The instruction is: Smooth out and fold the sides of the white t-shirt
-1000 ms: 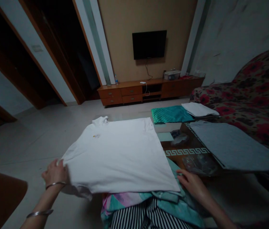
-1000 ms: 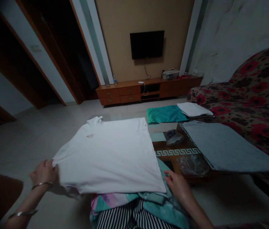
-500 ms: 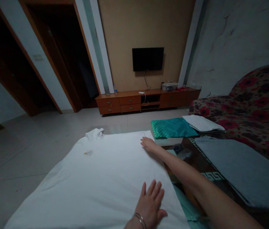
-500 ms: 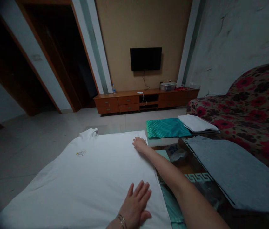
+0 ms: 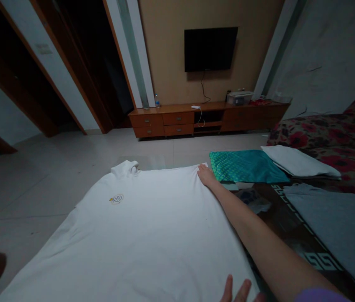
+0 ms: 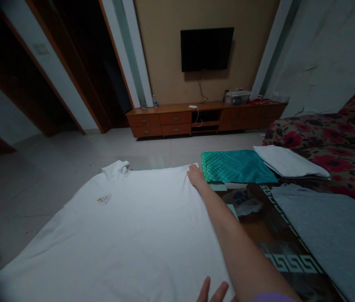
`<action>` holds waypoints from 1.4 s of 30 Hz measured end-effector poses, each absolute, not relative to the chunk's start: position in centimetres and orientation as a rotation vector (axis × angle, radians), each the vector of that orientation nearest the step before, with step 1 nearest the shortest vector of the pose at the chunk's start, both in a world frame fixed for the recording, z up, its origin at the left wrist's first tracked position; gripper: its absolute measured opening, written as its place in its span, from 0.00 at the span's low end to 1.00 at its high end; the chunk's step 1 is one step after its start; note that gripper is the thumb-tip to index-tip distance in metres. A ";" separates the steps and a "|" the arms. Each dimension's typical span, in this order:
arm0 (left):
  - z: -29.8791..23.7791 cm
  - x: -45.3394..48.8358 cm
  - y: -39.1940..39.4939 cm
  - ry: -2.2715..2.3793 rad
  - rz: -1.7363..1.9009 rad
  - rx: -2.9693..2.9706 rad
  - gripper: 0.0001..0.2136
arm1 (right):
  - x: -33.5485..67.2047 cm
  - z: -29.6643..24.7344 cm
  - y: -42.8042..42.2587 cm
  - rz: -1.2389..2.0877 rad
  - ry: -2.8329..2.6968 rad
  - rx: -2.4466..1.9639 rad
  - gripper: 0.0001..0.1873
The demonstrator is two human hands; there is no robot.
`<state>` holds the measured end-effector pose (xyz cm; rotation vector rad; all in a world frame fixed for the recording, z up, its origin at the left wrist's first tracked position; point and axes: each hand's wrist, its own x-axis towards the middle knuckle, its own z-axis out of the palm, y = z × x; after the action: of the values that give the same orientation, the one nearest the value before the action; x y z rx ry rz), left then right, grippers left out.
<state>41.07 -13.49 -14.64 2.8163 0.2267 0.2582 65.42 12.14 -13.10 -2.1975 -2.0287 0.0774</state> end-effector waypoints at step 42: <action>-13.7 26.0 34.3 1.915 0.426 2.510 0.24 | 67.0 -17.1 24.4 -0.117 -1.756 -2.269 0.25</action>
<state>26.03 34.35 -13.71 2.5101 1.9146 0.4260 66.97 24.39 -17.10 -2.2691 -1.7559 -0.1169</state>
